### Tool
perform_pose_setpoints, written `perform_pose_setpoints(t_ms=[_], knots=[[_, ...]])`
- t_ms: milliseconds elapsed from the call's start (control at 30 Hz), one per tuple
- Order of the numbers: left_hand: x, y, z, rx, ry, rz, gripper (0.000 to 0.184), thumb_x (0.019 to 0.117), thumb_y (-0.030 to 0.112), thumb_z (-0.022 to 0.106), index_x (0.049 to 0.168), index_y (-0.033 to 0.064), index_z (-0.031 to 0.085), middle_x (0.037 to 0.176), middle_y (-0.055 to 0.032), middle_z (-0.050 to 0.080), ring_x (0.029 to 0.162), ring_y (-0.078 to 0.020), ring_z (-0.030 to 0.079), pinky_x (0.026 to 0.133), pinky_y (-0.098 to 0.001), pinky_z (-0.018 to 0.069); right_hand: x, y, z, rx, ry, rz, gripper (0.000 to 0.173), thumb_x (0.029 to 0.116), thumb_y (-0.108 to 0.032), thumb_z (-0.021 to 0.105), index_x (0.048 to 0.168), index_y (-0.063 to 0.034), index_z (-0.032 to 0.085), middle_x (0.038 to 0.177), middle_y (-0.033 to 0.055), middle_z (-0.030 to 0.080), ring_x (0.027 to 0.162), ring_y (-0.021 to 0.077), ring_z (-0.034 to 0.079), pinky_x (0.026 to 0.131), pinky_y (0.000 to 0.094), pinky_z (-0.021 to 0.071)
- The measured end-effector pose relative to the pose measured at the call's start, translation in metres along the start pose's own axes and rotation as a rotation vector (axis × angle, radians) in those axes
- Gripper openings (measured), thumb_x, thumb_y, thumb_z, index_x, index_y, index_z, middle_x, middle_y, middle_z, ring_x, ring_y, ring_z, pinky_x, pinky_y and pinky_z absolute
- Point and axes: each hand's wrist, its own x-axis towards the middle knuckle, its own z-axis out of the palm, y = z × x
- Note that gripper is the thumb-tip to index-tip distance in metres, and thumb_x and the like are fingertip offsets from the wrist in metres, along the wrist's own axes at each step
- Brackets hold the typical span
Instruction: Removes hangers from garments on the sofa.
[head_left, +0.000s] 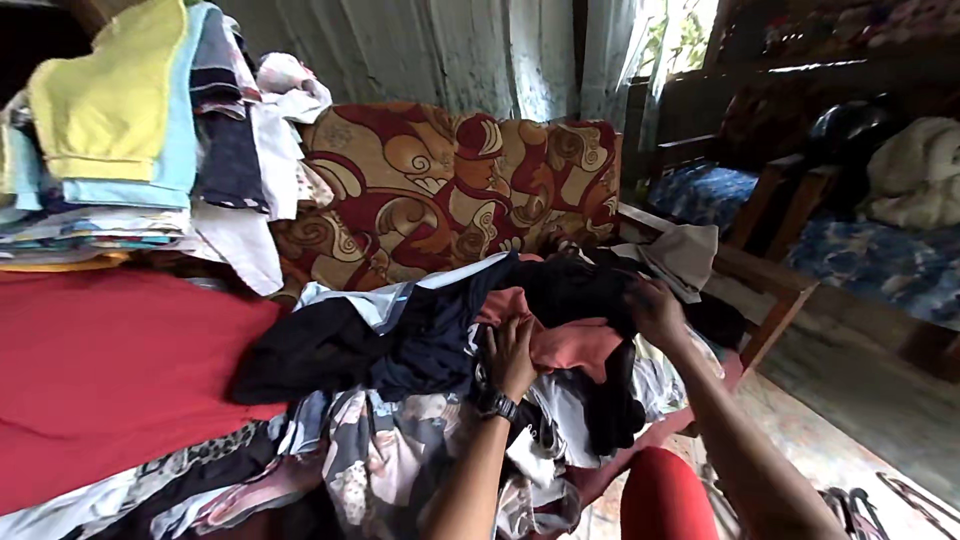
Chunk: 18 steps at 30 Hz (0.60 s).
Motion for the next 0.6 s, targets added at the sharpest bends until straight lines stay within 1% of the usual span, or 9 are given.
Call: perform_pose_setpoints(t_ms=[67, 133, 167, 267, 333, 400, 467, 533, 600], knots=[[-0.002, 0.000, 0.004, -0.010, 0.036, 0.006, 0.091, 0.0731, 0.025, 0.088, 0.154, 0.0175, 0.048, 0.162, -0.0173, 0.038, 0.152, -0.0402, 0.031, 0.123, -0.0666, 0.0097, 0.048, -0.018, 0.031, -0.102, -0.082, 0.014, 0.034, 0.1050, -0.018, 0.055, 0.132, -0.0007, 0.065, 0.144, 0.0246, 0.055, 0.134, 0.0418, 0.052, 0.113, 0.0599, 0.0372], [-0.005, 0.000, 0.008, 0.003, 0.055, 0.007, 0.089, 0.0754, 0.025, 0.086, 0.155, 0.0182, 0.047, 0.163, -0.0167, 0.037, 0.152, -0.0390, 0.030, 0.123, -0.0652, 0.0105, 0.080, -0.019, 0.057, -0.225, -0.205, 0.136, 0.043, 0.1072, -0.029, 0.052, 0.141, -0.0031, 0.058, 0.151, 0.0223, 0.050, 0.140, 0.0404, 0.047, 0.116, 0.0625, 0.0309], [-0.006, -0.001, 0.010, 0.018, 0.062, 0.011, 0.087, 0.0773, 0.026, 0.085, 0.155, 0.0181, 0.046, 0.163, -0.0163, 0.037, 0.153, -0.0384, 0.030, 0.124, -0.0647, 0.0111, 0.089, -0.017, 0.066, -0.271, -0.244, 0.191, 0.044, 0.1069, -0.032, 0.052, 0.141, -0.0036, 0.058, 0.149, 0.0221, 0.052, 0.140, 0.0398, 0.047, 0.116, 0.0630, 0.0298], [-0.005, -0.002, 0.014, 0.056, 0.094, 0.025, 0.085, 0.0783, 0.023, 0.082, 0.155, 0.0169, 0.047, 0.162, -0.0162, 0.039, 0.152, -0.0387, 0.032, 0.123, -0.0640, 0.0131, 0.089, -0.018, 0.071, -0.268, -0.176, 0.198, 0.038, 0.1044, -0.030, 0.056, 0.130, -0.0039, 0.066, 0.139, 0.0227, 0.059, 0.134, 0.0402, 0.052, 0.113, 0.0619, 0.0327], [-0.005, -0.002, 0.015, 0.062, 0.084, 0.017, 0.083, 0.0795, 0.026, 0.081, 0.155, 0.0173, 0.047, 0.162, -0.0155, 0.039, 0.152, -0.0378, 0.032, 0.123, -0.0637, 0.0127, 0.079, -0.024, 0.060, -0.162, -0.132, 0.167, 0.038, 0.1032, -0.030, 0.060, 0.130, -0.0039, 0.066, 0.136, 0.0225, 0.061, 0.128, 0.0401, 0.057, 0.109, 0.0597, 0.0409], [-0.006, -0.001, 0.013, 0.048, 0.069, 0.013, 0.078, 0.0817, 0.024, 0.080, 0.153, 0.0154, 0.049, 0.162, -0.0169, 0.038, 0.153, -0.0387, 0.030, 0.124, -0.0639, 0.0106, 0.064, -0.031, 0.044, -0.026, -0.096, 0.109, 0.039, 0.1007, -0.025, 0.064, 0.131, -0.0005, 0.062, 0.128, 0.0243, 0.063, 0.117, 0.0405, 0.063, 0.101, 0.0591, 0.0490], [-0.007, -0.002, 0.013, 0.044, 0.061, 0.024, 0.076, 0.0839, 0.025, 0.077, 0.153, 0.0135, 0.048, 0.163, -0.0191, 0.036, 0.154, -0.0401, 0.026, 0.124, -0.0642, 0.0087, 0.049, -0.041, 0.027, 0.078, -0.078, 0.023, 0.038, 0.0975, -0.018, 0.068, 0.128, 0.0018, 0.060, 0.116, 0.0245, 0.067, 0.105, 0.0398, 0.066, 0.094, 0.0597, 0.0521], [-0.007, -0.005, 0.011, 0.012, 0.048, 0.046, 0.075, 0.0858, 0.032, 0.076, 0.153, 0.0112, 0.049, 0.162, -0.0207, 0.038, 0.154, -0.0403, 0.025, 0.124, -0.0635, 0.0087, 0.033, -0.054, 0.013, 0.105, -0.106, -0.041, 0.036, 0.0966, -0.018, 0.069, 0.127, -0.0009, 0.059, 0.107, 0.0209, 0.069, 0.097, 0.0377, 0.068, 0.087, 0.0612, 0.0533], [-0.008, -0.007, 0.004, -0.089, 0.013, 0.052, 0.066, 0.0927, 0.033, 0.065, 0.153, 0.0096, 0.049, 0.162, -0.0202, 0.038, 0.155, -0.0389, 0.024, 0.125, -0.0625, 0.0062, 0.016, -0.067, 0.001, 0.069, -0.142, -0.098, 0.036, 0.0977, -0.019, 0.068, 0.129, -0.0039, 0.060, 0.109, 0.0179, 0.071, 0.100, 0.0359, 0.069, 0.089, 0.0616, 0.0534]])
